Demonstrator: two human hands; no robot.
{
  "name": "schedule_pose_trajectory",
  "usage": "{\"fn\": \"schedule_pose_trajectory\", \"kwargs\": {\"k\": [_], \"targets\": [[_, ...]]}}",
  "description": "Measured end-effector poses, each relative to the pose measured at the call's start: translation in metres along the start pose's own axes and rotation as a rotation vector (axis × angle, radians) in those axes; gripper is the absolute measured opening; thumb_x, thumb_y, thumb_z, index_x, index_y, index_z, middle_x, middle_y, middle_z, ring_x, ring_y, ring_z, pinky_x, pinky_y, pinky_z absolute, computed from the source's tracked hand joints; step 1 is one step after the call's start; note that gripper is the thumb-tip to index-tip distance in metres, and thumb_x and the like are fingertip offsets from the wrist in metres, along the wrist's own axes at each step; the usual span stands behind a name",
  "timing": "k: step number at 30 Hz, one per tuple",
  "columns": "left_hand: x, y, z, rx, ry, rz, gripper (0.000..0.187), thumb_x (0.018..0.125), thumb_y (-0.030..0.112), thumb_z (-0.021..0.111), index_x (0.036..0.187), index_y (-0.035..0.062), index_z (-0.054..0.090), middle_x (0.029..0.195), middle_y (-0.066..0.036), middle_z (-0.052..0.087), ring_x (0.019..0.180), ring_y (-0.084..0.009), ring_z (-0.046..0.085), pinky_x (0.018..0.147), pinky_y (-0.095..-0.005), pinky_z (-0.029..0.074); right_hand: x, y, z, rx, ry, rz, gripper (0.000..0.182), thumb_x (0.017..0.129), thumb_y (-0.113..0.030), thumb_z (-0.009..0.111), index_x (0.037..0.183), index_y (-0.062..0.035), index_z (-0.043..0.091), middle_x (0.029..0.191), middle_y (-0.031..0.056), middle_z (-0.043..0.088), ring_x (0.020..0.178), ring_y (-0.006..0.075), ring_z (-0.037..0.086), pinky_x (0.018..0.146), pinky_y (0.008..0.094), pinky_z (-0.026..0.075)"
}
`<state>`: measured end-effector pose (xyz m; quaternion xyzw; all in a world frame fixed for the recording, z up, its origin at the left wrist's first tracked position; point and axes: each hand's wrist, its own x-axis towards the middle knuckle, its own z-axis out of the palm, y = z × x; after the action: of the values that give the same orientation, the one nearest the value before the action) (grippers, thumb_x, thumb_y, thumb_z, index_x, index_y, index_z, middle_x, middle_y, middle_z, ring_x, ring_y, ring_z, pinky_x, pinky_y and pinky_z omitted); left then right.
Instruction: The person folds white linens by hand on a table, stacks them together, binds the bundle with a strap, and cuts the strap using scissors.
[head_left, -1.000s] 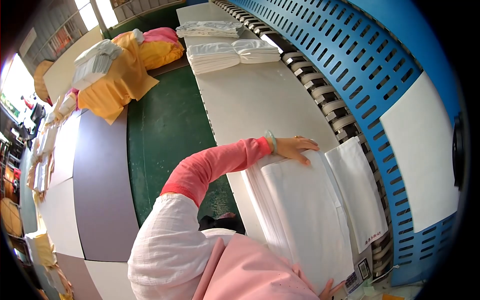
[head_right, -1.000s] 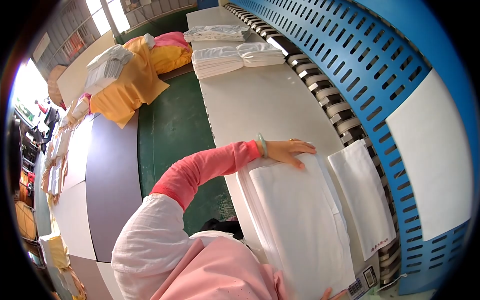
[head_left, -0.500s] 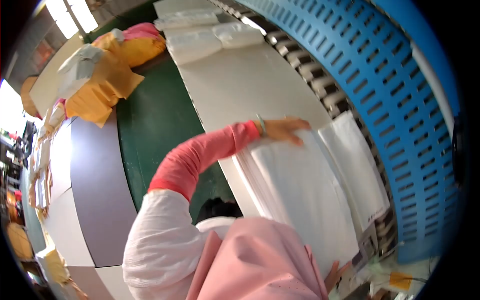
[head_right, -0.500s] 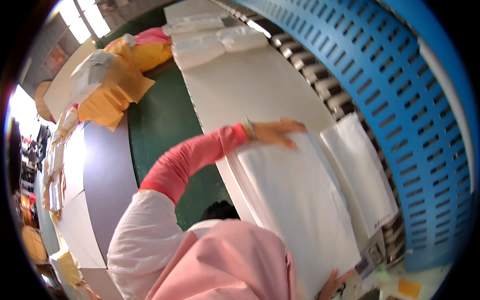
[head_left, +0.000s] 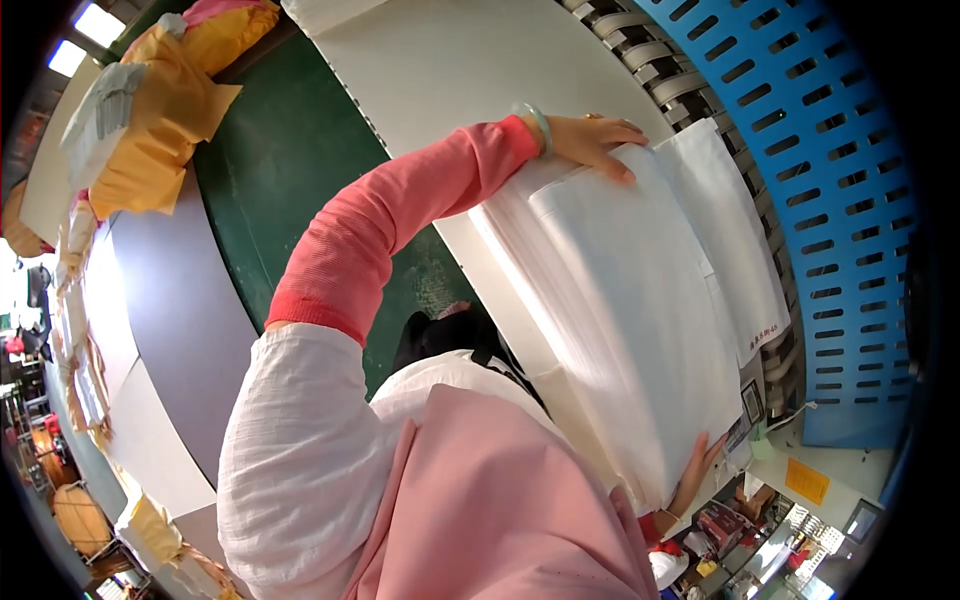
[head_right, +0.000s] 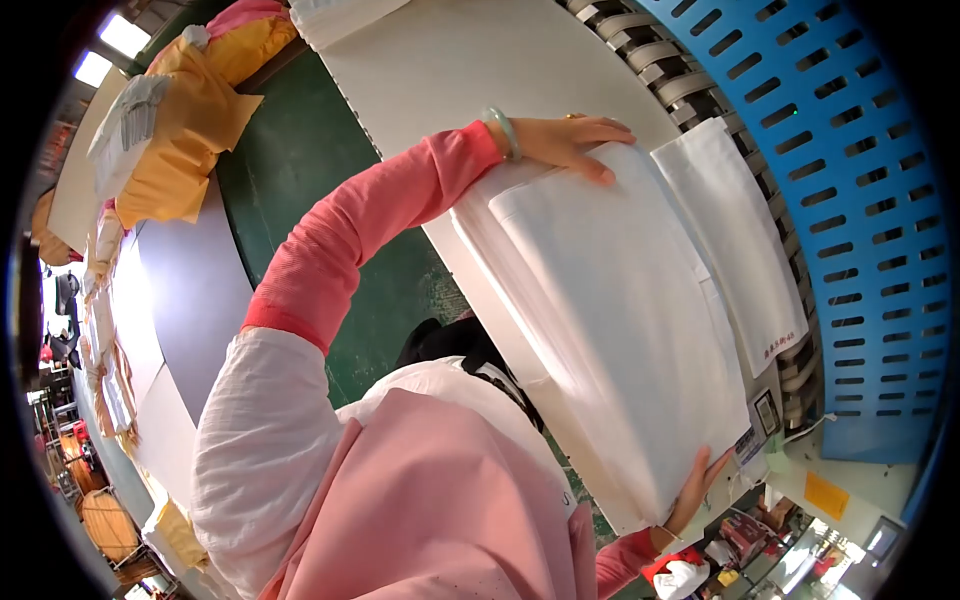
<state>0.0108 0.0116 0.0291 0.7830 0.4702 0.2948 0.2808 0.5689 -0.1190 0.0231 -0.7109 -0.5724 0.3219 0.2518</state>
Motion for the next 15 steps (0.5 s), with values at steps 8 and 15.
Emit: {"fn": "schedule_pose_trajectory", "kwargs": {"k": [8, 15], "targets": [[-0.062, 0.006, -0.022, -0.807, 0.182, -0.189, 0.066, 0.088, 0.053, 0.046, 0.139, 0.0123, 0.034, 0.142, -0.007, 0.034, 0.133, -0.0204, 0.028, 0.109, -0.0408, 0.020, -0.003, -0.010, 0.002, -0.069, -0.009, 0.066, 0.080, 0.090, -0.048, 0.046, 0.144, -0.0037, 0.007, 0.150, 0.0158, 0.011, 0.136, 0.0259, 0.018, 0.109, 0.0323, 0.015], [-0.221, -0.014, 0.059, -1.076, 0.696, -0.261, 0.054, 0.092, 0.045, 0.044, 0.135, 0.0119, 0.040, 0.131, -0.007, 0.048, 0.120, -0.0188, 0.045, 0.099, -0.0369, 0.036, -0.004, 0.005, -0.005, 0.003, -0.078, -0.085, 0.083, 0.089, -0.048, 0.048, 0.144, -0.0021, 0.006, 0.150, 0.0151, 0.010, 0.137, 0.0233, 0.012, 0.110, 0.0313, 0.010]]}}
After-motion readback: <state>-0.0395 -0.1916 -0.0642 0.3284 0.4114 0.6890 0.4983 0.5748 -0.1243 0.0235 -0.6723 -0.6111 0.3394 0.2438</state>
